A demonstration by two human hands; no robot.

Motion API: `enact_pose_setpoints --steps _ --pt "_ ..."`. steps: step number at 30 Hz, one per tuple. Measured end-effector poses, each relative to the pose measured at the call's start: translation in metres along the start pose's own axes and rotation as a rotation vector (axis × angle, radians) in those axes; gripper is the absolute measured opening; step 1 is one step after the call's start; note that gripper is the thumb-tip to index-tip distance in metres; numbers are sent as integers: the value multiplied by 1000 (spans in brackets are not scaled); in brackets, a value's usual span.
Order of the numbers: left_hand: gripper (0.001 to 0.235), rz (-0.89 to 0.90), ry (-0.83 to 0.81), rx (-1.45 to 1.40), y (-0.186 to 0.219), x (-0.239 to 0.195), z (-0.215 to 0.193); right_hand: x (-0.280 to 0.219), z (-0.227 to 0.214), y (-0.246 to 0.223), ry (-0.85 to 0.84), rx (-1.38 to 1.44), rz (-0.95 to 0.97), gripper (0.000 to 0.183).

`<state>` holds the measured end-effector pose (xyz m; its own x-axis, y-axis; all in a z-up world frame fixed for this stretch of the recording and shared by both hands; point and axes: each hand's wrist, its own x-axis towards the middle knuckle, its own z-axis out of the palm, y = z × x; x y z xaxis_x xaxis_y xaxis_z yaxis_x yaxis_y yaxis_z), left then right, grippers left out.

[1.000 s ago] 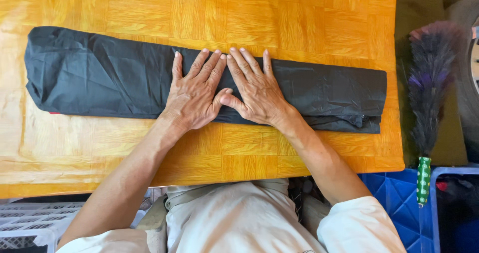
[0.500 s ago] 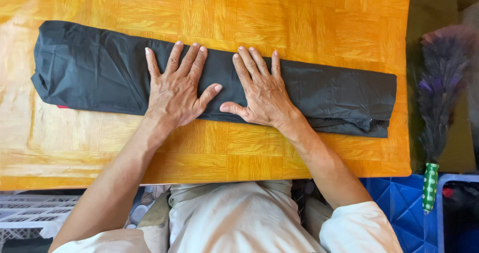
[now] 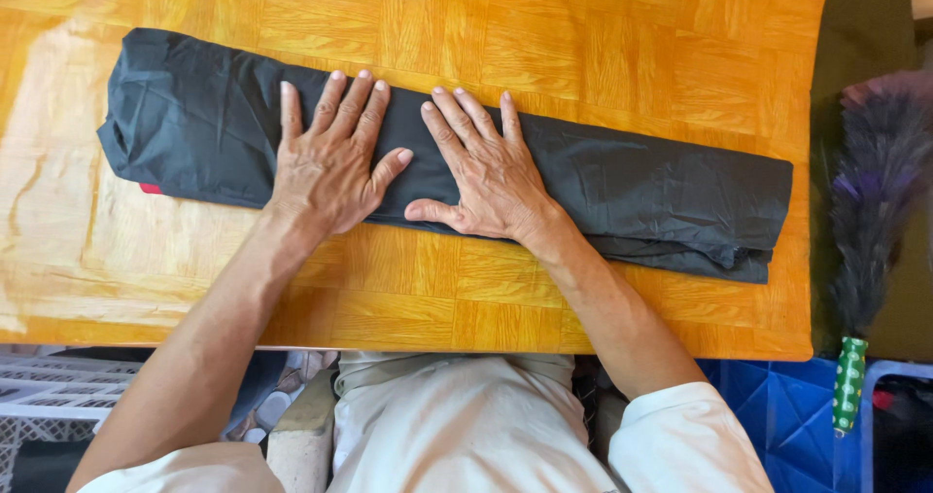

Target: The person folds a large black tarp on a wooden table. They use a feather duster to brush the surface of the tarp while folding it into a compact roll. The person then places the folded tarp into a black carrying bag with a red zipper.

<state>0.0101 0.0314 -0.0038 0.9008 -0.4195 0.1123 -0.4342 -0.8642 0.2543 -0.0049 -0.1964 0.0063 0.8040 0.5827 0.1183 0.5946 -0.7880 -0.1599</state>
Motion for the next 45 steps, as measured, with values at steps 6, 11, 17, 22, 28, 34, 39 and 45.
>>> enact_pose_setpoints --steps 6,11,17,22,28,34,39,45 --pt "87 61 124 73 -2 -4 0 6 -3 -7 2 -136 20 114" --pt "82 43 105 29 -7 -3 3 29 6 -20 26 -102 -13 122" --pt "77 -10 66 97 -26 -4 9 29 6 -20 11 -78 -13 120" --pt "93 -32 199 294 -28 -12 -3 31 6 -21 12 -77 -18 118" --pt "95 -74 118 85 -29 -13 2 44 7 -32 -51 -113 18 125" --pt "74 -97 137 57 -41 -10 5 59 13 -42 -23 -73 -55 127" --pt "76 -210 62 153 -53 -9 1 58 12 -41 -22 -73 -48 124" --pt "86 -73 229 192 -56 -20 -6 61 11 -43 -69 -90 -22 125"
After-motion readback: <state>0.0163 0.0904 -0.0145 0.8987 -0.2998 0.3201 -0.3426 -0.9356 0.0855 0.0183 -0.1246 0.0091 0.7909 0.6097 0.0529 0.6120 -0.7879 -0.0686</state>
